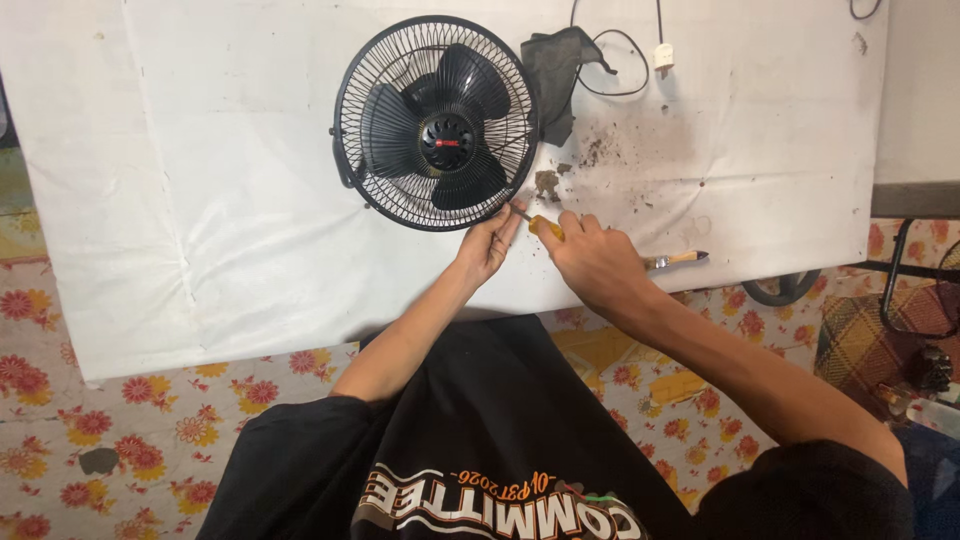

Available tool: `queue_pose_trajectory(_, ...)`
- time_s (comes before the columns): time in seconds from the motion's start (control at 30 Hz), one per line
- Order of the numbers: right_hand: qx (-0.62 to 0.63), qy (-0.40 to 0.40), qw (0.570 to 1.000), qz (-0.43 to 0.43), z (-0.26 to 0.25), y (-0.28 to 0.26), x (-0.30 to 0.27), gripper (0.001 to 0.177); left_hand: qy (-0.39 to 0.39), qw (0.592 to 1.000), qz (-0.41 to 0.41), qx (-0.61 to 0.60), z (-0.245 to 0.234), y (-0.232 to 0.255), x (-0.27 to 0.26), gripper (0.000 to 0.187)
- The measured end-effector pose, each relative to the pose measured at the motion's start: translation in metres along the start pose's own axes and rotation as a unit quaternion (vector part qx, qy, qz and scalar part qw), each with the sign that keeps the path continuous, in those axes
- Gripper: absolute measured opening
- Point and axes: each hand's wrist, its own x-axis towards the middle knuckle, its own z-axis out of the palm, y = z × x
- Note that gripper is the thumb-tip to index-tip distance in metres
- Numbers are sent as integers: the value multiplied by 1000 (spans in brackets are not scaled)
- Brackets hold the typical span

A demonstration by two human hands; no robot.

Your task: The person disassembles a small electric fan by removing the front grille and fan blades, then reassembles it by placing the blades back onto the motor and securing the grille with a screwdriver. The task is performed on a white-covered table with tools visible nearby.

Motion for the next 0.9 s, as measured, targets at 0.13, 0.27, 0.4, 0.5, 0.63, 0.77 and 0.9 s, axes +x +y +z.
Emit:
queue_pose_trajectory(0.13, -5, -6, 1000, 16, 8, -2, 6, 40, -1, 1000, -9, -15, 0, 2, 0, 22)
queue_pose_trajectory(0.27, 52, -42, 997, 43, 14, -5, 11, 26, -1, 1000, -11, -25, -9, 1, 6, 19)
queue_pose_trajectory(0.4, 135, -101, 980, 106, 14, -2, 16, 34, -24, 1000, 4, 0, -15, -2, 10, 18)
queue_pose_trajectory(0.5, 175, -135, 963, 157, 9, 1, 16, 39, -5, 1000, 2, 9, -11, 1, 6, 18)
queue_pose_trajectory(0.63, 204, -186, 938, 209, 8, 15, 0, 43, 16, 995, 9, 98, -21, 0, -8, 19)
queue_pose_trajectory(0.77, 286, -180, 901, 272, 21, 46, -30, 46, 93, 955, 48, 278, -48, 1, -10, 31)
queue_pose_trajectory(0.9, 303, -94, 900, 300, 70, 63, -61, 49, 172, 831, 131, 513, -59, -13, 0, 30)
